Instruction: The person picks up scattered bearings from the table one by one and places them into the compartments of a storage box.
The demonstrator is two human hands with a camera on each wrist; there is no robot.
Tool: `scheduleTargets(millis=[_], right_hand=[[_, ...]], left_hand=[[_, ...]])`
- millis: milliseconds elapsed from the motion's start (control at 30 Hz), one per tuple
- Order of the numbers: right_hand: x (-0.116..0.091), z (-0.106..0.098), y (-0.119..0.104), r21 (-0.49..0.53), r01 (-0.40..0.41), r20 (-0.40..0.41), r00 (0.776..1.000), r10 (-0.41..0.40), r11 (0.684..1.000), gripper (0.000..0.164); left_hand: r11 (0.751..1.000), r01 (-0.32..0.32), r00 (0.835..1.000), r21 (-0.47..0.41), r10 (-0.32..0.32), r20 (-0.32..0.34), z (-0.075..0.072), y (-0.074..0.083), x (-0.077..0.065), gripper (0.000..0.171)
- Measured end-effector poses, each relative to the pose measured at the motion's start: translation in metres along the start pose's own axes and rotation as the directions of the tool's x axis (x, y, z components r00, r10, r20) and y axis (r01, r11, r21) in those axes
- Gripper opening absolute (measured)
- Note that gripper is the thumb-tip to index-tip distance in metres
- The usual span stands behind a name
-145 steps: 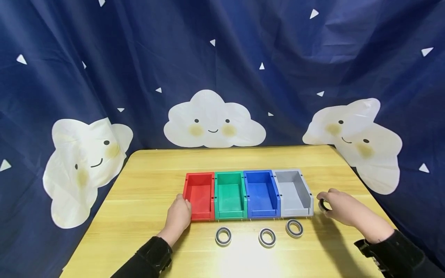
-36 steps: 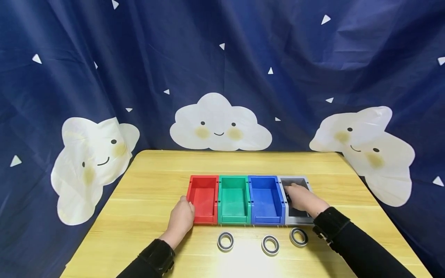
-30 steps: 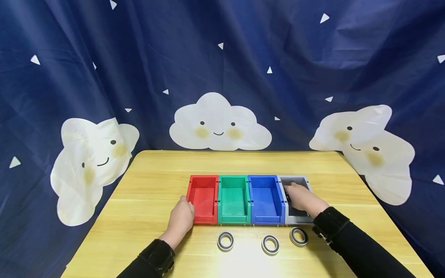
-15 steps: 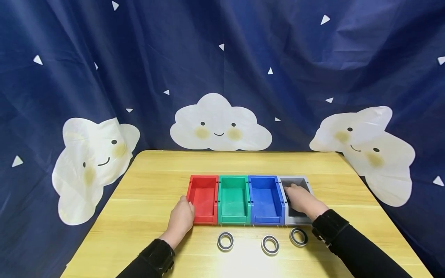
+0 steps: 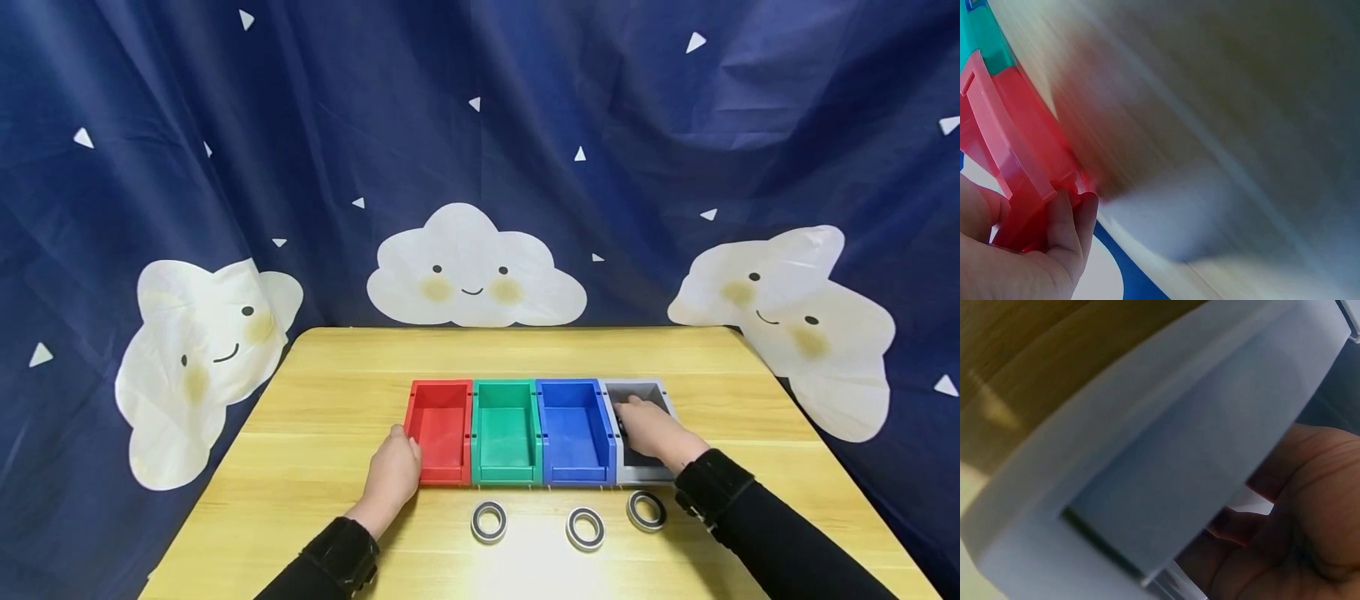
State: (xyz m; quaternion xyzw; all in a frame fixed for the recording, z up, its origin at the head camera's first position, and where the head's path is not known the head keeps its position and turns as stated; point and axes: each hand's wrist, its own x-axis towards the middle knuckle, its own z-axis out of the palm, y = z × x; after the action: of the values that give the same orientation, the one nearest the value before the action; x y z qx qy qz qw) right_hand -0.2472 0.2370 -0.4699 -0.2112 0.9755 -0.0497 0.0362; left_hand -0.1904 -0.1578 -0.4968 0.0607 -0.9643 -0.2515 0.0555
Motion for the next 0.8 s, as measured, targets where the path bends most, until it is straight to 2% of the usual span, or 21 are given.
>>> scheduleTargets(millis=[367,600,800], right_hand=[[-0.0017,0.0004,-0.0008,0.021,-0.024,0.018,1.000,0.023,1.000,0.032],[-0.0009,-0.0002,0.0004,0.001,-0.018,0.030,0.999,0.018,1.000,0.035],[0.0003,-0.0048,-0.0017,-0.002,-0.037,0.051,0.998,0.037,0.999,0.040]], left_hand=[[1.000,-0.025,1.000,-0.006,0.025,-0.014,0.0002,-0.0008,-0.0003,0.028],[0.998,-0.059,0.997,-0.010,0.059,-0.052,0.0018,-0.0017,-0.0002,0.024],[0.999,-0.048,0.998,-0.009,0.047,-0.040,0.0008,-0.0026,-0.0009,0.025]])
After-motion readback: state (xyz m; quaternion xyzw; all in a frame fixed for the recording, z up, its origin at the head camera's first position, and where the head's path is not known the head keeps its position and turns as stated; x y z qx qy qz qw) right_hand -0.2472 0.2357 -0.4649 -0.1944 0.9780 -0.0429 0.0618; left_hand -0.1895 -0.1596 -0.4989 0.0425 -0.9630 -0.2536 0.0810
